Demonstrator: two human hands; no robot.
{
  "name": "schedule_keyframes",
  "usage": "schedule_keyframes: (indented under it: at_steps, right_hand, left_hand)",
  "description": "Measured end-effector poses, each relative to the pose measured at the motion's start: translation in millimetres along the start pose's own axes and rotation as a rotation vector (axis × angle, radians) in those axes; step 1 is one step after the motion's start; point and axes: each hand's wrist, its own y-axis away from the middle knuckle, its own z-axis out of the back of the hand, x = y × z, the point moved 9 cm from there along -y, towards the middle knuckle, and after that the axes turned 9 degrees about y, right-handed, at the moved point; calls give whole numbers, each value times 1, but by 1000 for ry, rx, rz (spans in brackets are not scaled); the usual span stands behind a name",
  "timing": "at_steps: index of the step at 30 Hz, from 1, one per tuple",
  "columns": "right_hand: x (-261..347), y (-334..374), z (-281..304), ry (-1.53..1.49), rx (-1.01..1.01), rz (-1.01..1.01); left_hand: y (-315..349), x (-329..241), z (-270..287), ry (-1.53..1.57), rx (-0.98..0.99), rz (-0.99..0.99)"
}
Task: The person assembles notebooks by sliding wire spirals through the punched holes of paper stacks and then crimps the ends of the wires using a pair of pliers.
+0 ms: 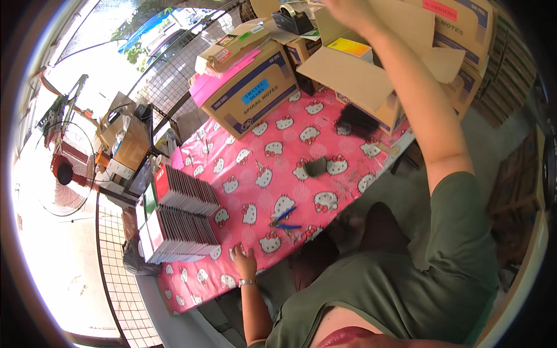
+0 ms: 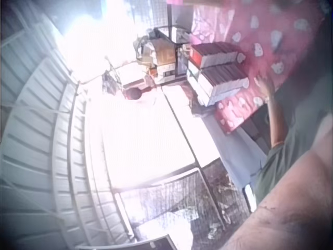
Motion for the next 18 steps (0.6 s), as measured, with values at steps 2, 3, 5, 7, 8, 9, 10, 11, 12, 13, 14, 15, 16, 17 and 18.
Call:
schedule_keyframes:
  at_steps: [2,3,5,7,8,9,10,11,12,13,14,15,16,17,18]
  right_hand:
    - [-75,-12,21,144,-137,-84]
    - [-130,-38,38,399,2,-78]
    - [-220,-42,13,187,8,-305]
    - [-292,-25,-9,94,161,-544]
    - [-322,-15,-17,98,302,-664]
    - [-346,-4,-21,130,454,-779]
    - [-361,9,-23,159,412,-900]
    - [-374,1,-17,193,426,-923]
    - [-392,6,-12,222,454,-959]
    - [-409,16,-6,255,490,-997]
    - [-430,23,7,268,486,-1014]
    - [-455,37,22,280,475,-1034]
    - [-457,33,14,275,489,-1038]
    - [-457,46,12,333,591,-1089]
    - [-472,59,25,342,577,-1151]
  left_hand:
    - [-26,-90,17,-71,142,-190]
    - [-5,-131,-107,105,279,-160]
    - [-56,-176,-69,-28,263,-254]
    - [-86,-171,-87,-48,369,-143]
    - [-89,-168,-111,-73,431,-127]
    - [-79,-163,-156,-70,574,-108]
    - [-62,-156,-195,-70,704,-70]
    - [-61,-180,-225,-157,775,-68]
    - [-51,-198,-250,-251,855,-49]
    - [-47,-217,-270,-265,862,-76]
    - [-52,-240,-291,-275,862,-121]
    - [-53,-258,-309,-290,862,-173]
    - [-45,-266,-319,-311,835,-148]
    - [-34,-272,-327,-331,808,-123]
    - [-25,-281,-337,-344,793,-129]
